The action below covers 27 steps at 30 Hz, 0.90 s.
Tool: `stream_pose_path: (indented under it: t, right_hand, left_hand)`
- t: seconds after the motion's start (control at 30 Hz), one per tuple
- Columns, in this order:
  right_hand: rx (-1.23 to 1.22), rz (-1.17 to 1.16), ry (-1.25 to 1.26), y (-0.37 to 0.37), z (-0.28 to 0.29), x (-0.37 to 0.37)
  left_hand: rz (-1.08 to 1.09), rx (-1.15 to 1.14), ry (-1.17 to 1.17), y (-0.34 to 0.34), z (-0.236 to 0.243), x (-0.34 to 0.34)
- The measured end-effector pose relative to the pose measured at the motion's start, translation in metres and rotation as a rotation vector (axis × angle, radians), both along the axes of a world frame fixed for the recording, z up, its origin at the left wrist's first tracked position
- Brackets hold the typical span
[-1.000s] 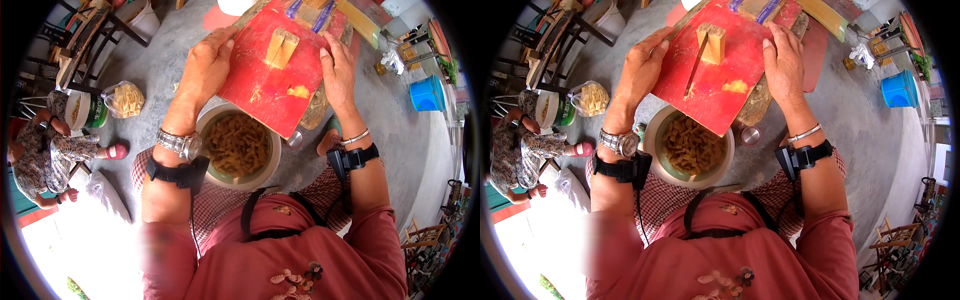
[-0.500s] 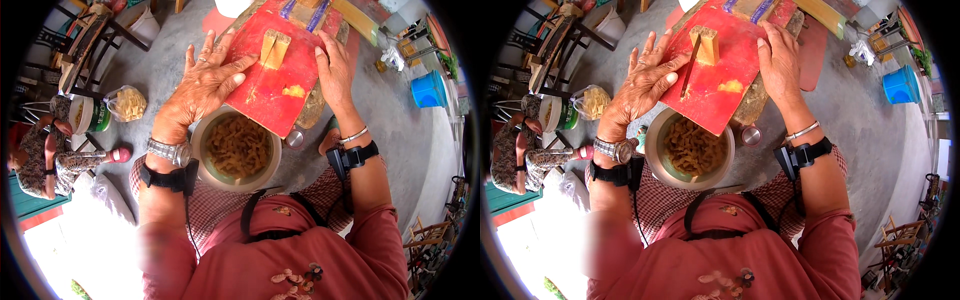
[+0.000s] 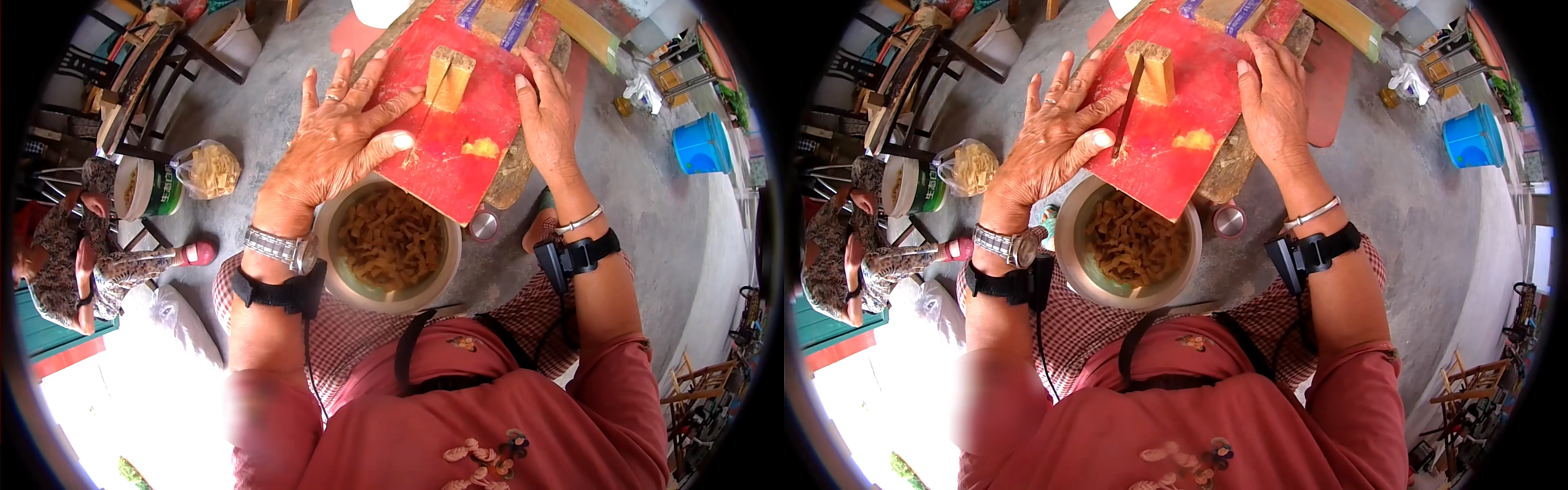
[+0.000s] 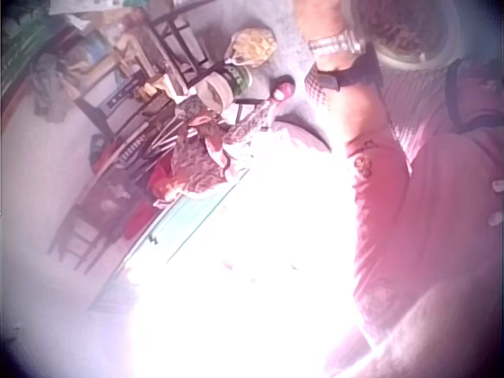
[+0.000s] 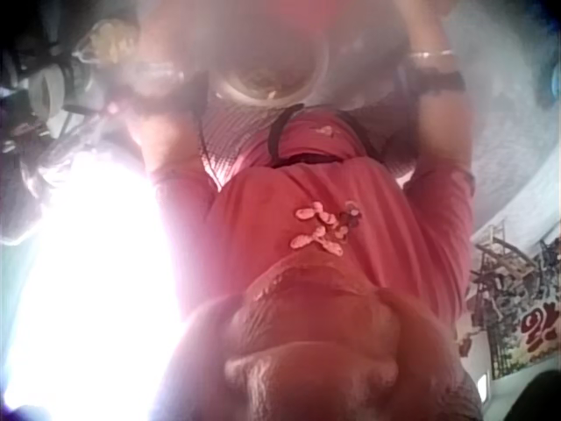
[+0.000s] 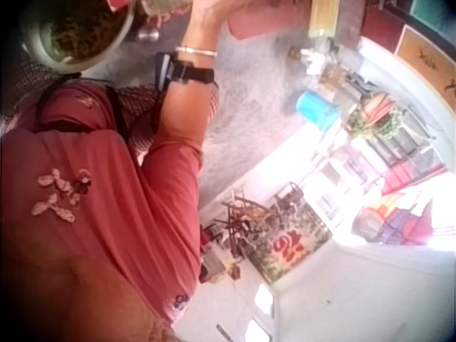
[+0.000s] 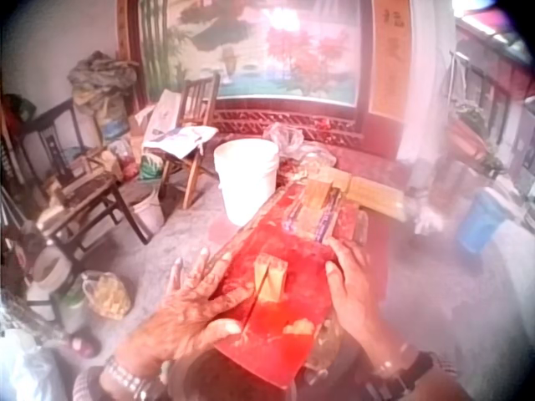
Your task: The person sits on the floor and uses a handheld grater to shred a yellow block of food into a white bowl. The person repeatedly rubs the block against the grater's surface, allowing the shreds to fall into the container below.
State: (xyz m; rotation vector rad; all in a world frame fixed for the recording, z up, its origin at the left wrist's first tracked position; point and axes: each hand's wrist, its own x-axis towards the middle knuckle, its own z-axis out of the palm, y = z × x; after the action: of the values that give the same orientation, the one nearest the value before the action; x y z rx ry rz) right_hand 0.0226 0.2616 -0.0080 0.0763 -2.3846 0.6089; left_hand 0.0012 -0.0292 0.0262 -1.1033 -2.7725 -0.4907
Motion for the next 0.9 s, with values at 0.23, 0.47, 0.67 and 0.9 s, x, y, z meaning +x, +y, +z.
stream_pose_path:
  t: [0.23,0.47,0.67,0.9]
  right_hand:
    - [0.014,-0.012,-0.001,-0.002,0.000,0.000]
    - [0.005,-0.014,-0.006,-0.001,-0.001,0.001]
    - [0.000,-0.014,-0.007,-0.001,-0.001,0.001]
    - [-0.008,-0.002,-0.004,-0.002,-0.002,0.000]
  left_hand:
    - [0.159,-0.018,0.016,-0.007,-0.009,-0.007]
    - [0.072,-0.009,-0.060,-0.001,-0.001,-0.005]
    - [0.056,-0.023,0.012,-0.002,-0.007,-0.005]
    - [0.369,-0.105,0.174,-0.015,-0.020,-0.023]
